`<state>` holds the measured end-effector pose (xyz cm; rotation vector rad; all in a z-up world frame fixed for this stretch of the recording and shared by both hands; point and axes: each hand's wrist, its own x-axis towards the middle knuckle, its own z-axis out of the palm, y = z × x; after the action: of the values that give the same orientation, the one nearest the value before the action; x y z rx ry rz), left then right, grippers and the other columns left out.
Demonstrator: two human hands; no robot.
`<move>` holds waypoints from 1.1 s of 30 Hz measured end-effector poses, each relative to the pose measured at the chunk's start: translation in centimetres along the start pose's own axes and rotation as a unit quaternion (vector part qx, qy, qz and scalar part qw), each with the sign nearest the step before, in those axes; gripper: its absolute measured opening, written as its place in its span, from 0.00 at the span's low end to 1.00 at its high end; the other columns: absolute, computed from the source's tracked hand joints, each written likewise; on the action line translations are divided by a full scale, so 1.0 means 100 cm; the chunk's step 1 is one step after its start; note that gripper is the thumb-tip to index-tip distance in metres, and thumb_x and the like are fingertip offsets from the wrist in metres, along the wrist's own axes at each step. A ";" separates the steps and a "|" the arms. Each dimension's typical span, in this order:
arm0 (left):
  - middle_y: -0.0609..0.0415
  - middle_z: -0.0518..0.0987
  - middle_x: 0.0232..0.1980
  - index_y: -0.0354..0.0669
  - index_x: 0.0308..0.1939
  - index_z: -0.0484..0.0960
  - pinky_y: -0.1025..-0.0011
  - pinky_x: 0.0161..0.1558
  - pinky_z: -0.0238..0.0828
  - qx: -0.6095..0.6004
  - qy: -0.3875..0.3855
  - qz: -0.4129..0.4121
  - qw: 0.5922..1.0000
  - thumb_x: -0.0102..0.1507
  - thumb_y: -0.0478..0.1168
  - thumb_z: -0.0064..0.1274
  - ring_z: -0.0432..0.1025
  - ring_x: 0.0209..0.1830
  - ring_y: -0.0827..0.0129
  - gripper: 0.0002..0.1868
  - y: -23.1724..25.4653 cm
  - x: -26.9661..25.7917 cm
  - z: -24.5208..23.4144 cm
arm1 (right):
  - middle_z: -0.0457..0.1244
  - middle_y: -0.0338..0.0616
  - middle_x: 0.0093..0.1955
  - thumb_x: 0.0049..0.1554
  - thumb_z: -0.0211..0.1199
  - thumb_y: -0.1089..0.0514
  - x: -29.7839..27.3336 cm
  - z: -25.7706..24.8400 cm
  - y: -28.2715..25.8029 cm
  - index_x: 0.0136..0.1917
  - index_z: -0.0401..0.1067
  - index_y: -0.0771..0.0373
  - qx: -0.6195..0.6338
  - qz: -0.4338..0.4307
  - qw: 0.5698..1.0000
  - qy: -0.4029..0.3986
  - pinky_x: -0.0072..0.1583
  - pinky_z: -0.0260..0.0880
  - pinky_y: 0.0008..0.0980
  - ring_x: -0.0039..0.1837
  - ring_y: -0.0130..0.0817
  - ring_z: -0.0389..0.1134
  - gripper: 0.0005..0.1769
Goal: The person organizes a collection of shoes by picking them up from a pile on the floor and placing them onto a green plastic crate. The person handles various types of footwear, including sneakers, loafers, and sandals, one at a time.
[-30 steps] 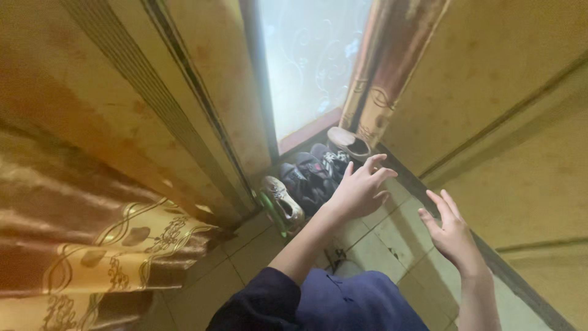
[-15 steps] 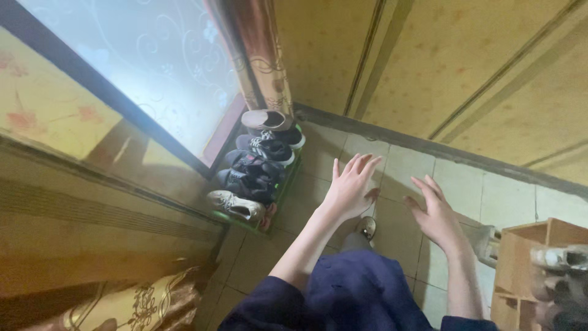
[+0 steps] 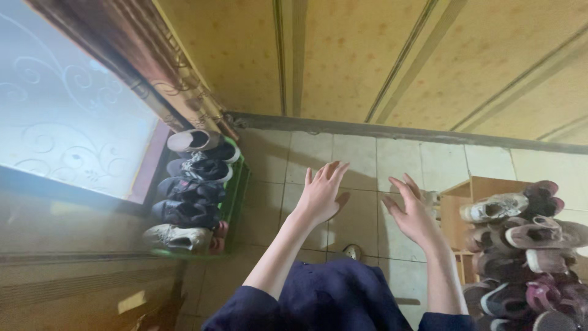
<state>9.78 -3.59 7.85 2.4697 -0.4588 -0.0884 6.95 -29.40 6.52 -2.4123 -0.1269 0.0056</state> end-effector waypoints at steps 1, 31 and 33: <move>0.46 0.59 0.77 0.51 0.77 0.56 0.35 0.74 0.38 0.000 -0.007 0.006 1.000 0.62 0.46 0.58 0.52 0.79 0.51 0.42 0.007 0.009 0.007 | 0.47 0.61 0.82 0.59 0.64 0.50 0.002 -0.008 0.013 0.74 0.63 0.54 0.001 -0.025 1.000 0.017 0.71 0.59 0.51 0.80 0.61 0.51 0.32; 0.51 0.59 0.77 0.53 0.77 0.57 0.40 0.76 0.38 -0.010 -0.264 0.205 0.943 0.63 0.48 0.54 0.53 0.78 0.55 0.39 0.176 0.169 0.191 | 0.51 0.64 0.80 0.58 0.64 0.51 -0.107 -0.140 0.185 0.72 0.66 0.56 -0.001 0.213 0.958 0.191 0.71 0.59 0.48 0.79 0.61 0.54 0.30; 0.51 0.58 0.78 0.53 0.77 0.57 0.39 0.76 0.38 -0.003 -0.287 0.213 0.934 0.63 0.48 0.54 0.53 0.78 0.54 0.39 0.180 0.178 0.198 | 0.50 0.65 0.80 0.58 0.64 0.52 -0.107 -0.141 0.184 0.72 0.66 0.56 -0.009 0.249 0.949 0.192 0.72 0.58 0.48 0.79 0.62 0.53 0.30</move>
<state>17.60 -34.41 3.25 2.2481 -1.2242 -0.6380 -1.52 -53.39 4.48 -2.3502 0.6629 -0.2326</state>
